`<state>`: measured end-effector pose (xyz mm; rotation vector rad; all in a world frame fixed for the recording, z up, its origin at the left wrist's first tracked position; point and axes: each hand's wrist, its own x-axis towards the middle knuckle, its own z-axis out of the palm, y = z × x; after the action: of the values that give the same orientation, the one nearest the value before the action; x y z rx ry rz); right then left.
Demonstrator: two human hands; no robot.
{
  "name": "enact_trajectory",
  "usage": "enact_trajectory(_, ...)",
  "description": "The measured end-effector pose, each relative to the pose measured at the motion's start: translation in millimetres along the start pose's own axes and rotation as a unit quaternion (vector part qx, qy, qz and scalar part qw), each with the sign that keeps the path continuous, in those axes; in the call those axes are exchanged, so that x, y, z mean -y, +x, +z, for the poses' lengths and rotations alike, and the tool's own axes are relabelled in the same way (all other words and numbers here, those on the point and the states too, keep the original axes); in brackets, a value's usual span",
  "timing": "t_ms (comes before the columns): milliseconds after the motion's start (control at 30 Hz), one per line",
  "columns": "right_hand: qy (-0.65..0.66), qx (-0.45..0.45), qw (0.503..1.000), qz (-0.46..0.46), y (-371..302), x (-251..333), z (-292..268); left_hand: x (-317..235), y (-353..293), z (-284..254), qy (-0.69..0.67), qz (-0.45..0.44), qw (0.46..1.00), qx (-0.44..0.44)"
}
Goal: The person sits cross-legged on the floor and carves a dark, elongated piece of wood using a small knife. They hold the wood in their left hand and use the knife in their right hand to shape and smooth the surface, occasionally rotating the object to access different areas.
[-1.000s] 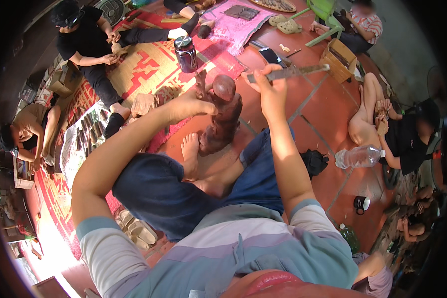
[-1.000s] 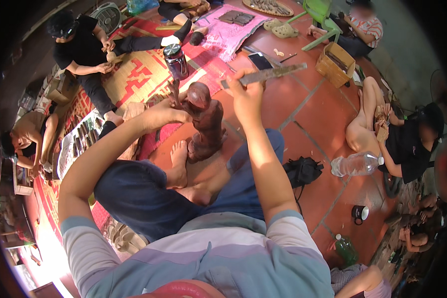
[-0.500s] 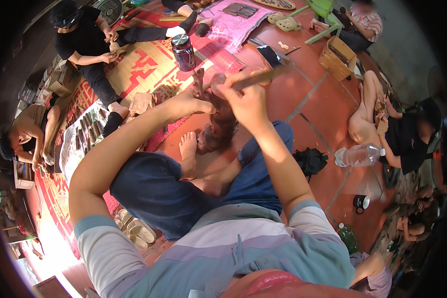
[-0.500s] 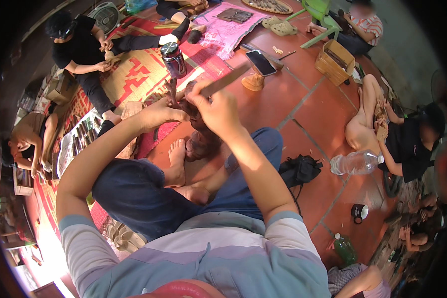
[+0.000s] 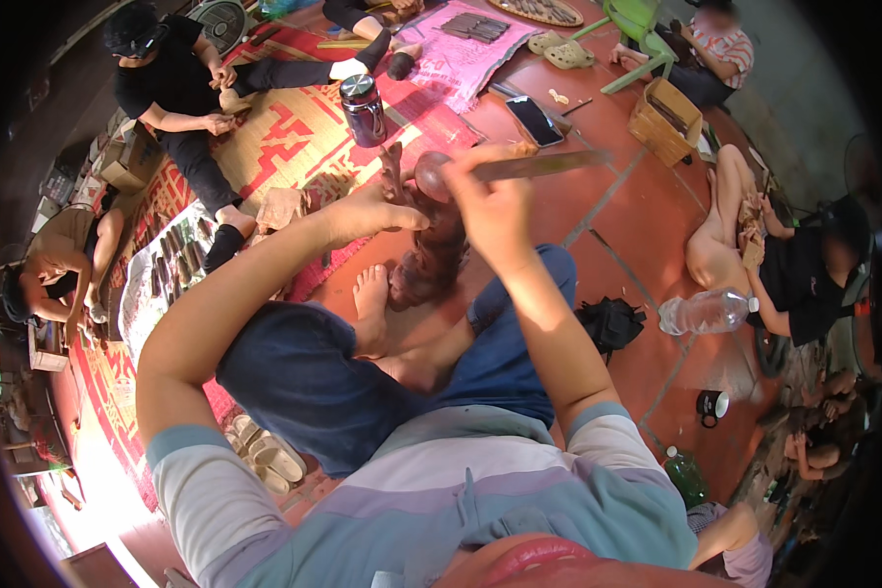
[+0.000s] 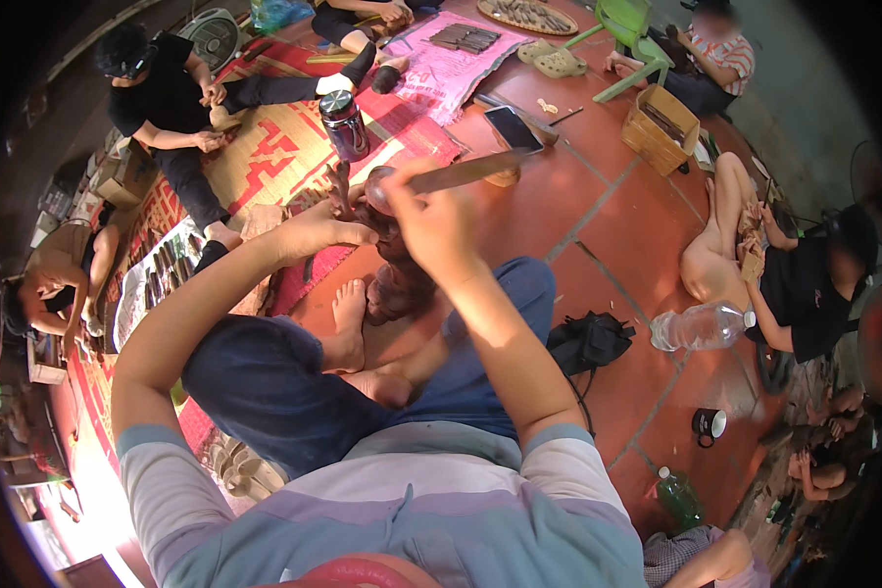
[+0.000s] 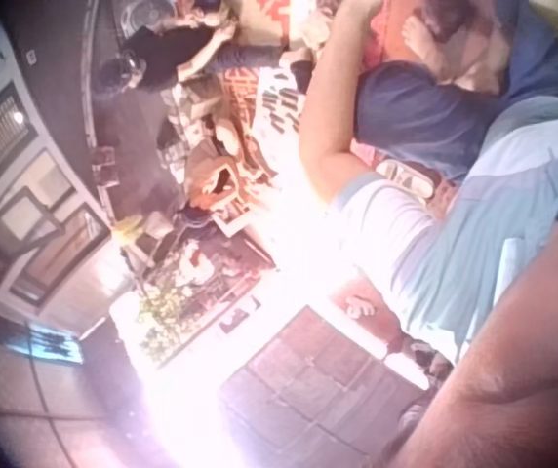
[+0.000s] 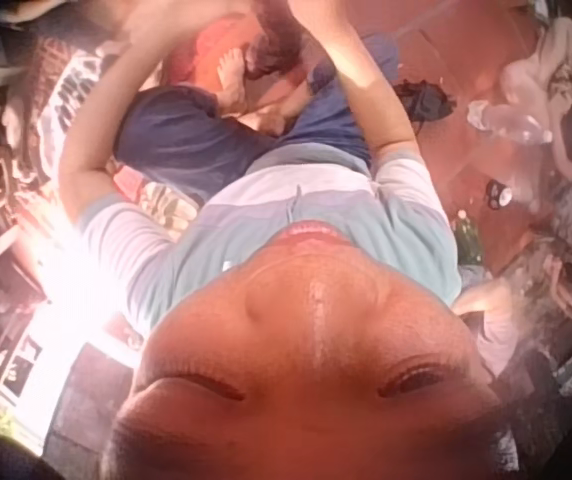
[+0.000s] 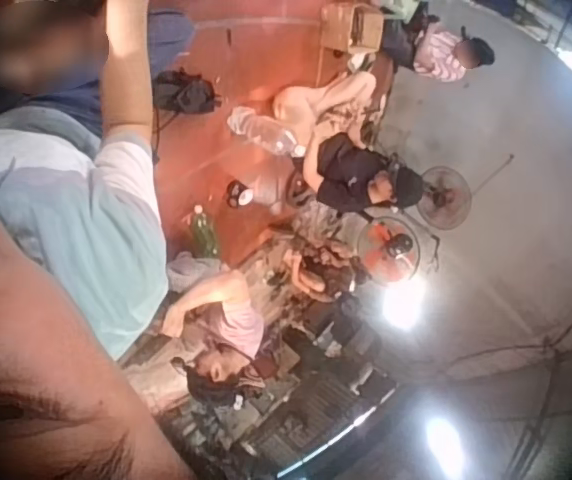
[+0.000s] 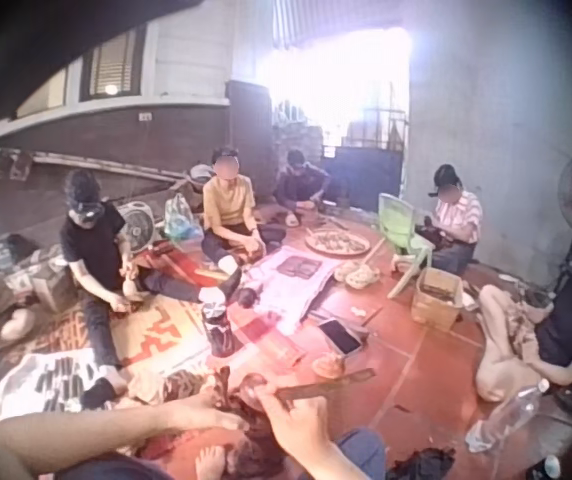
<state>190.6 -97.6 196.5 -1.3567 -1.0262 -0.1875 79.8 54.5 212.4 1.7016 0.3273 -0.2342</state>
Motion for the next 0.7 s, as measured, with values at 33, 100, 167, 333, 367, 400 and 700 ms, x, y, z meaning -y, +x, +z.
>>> enact_trajectory(33, 0.009, 0.045, 0.999, -0.017, -8, -5, 8, 1, 1, -3, 0.008, 0.000, 1.000, 0.013)
enact_trajectory(100, 0.061, 0.020, 0.998, 0.018, -9, -15, 7, 1, 3, -3, 0.000, -0.003, 1.000, 0.026)
enact_trajectory(167, 0.097, -0.012, 0.994, 0.050, -5, -28, 1, 3, 2, -5, 0.008, -0.001, 1.000, 0.025)
enact_trajectory(333, 0.147, -0.073, 0.981, 0.101, -7, -42, -14, 1, 1, 0, 0.018, 0.025, 1.000, 0.004)
enact_trajectory(367, 0.136, -0.038, 0.988, 0.061, -13, -29, -2, 5, 4, -2, 0.023, 0.011, 1.000, 0.010)
enact_trajectory(400, 0.125, -0.004, 0.992, 0.021, -16, -22, 6, 12, 8, -7, 0.029, -0.003, 0.999, 0.017)
enact_trajectory(700, 0.253, 0.068, 0.960, 0.102, -9, -29, -2, 12, 7, -8, 0.035, 0.022, 0.999, 0.010)
